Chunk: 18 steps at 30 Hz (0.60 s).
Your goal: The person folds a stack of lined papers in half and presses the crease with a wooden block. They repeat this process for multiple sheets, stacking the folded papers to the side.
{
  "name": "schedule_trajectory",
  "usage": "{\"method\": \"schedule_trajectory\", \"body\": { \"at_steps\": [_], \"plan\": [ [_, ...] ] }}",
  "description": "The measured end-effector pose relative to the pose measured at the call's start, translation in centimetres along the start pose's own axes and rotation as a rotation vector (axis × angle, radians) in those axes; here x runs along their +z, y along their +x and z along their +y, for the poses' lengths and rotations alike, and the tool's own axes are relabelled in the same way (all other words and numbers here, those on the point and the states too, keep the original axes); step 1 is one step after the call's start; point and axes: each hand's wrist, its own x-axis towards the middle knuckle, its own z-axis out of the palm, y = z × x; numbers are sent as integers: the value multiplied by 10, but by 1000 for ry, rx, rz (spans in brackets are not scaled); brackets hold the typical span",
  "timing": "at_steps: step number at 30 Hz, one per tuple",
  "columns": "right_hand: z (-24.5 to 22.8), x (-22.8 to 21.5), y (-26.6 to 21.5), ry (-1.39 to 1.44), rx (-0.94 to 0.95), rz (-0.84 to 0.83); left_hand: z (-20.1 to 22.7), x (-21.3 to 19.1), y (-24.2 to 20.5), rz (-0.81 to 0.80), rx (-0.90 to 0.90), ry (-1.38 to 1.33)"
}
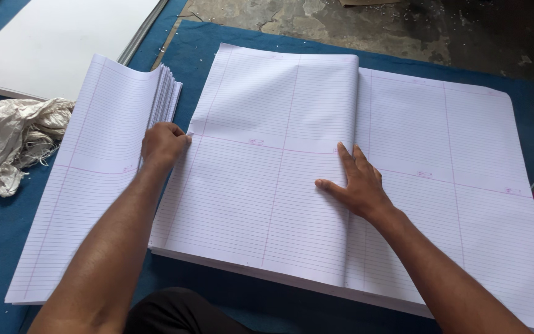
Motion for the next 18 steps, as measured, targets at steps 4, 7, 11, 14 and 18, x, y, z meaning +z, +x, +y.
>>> {"method": "schedule_trajectory", "body": {
  "at_steps": [4, 7, 11, 14, 18],
  "plan": [
    [0, 3, 0, -21, -73, 56, -1, 2, 1, 3, -16, -13],
    [-2, 2, -1, -15, -34, 34, -2, 4, 3, 20, -7, 4],
    [-6, -6, -4, 15, 12, -1, -5, 13, 1, 133, -30, -52],
    [-8, -7, -5, 240, 1, 32, -9, 20, -1, 187, -47, -113],
    [-15, 1, -4, 385, -39, 108, -10, 25, -1, 161, -91, -176]
  ]
}}
